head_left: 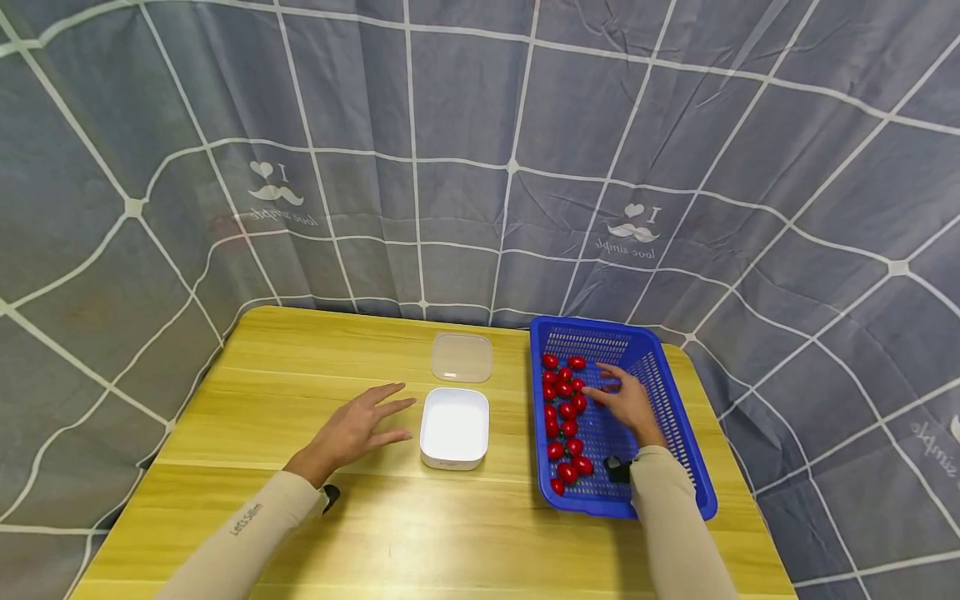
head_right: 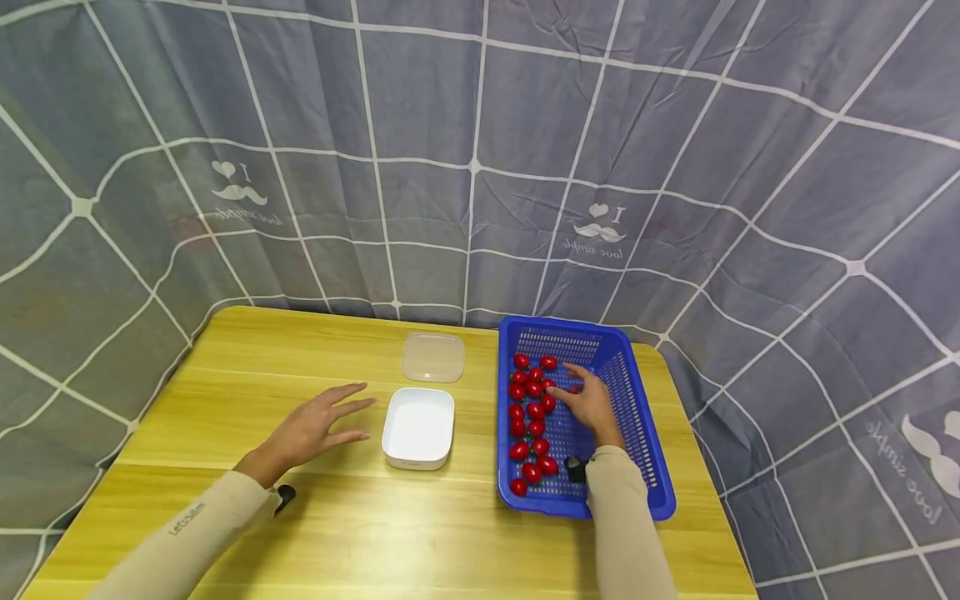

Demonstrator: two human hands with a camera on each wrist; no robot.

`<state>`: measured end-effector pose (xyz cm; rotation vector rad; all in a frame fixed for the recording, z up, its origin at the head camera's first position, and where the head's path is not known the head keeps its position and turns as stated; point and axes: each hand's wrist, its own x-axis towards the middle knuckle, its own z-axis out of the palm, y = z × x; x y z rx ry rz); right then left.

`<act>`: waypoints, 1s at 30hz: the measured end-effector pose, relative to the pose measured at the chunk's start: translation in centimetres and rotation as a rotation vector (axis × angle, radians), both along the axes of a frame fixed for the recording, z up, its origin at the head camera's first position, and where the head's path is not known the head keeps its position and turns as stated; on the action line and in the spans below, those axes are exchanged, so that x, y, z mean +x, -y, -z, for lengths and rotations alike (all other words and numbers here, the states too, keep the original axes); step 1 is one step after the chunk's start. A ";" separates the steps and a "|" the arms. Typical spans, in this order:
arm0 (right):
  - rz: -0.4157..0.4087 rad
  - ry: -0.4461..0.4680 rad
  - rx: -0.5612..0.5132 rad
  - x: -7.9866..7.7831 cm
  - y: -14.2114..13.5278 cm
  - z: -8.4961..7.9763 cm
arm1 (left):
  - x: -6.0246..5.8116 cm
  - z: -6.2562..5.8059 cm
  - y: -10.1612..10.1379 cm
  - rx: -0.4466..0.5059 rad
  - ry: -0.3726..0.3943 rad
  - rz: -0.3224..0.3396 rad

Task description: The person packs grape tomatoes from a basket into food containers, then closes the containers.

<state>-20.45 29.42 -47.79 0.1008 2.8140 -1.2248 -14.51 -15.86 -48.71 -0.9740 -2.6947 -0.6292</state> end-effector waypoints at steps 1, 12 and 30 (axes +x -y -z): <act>0.006 0.001 -0.002 0.0 0.0 0.1 | 0.2 0.2 -0.1 0.016 0.042 -0.027; 0.010 -0.008 -0.063 -0.1 -0.3 1.2 | 0.6 2.6 -1.7 0.243 0.301 -0.165; 0.005 0.107 -0.198 -0.7 -0.7 3.9 | 1.1 5.0 -3.7 0.666 0.762 -0.361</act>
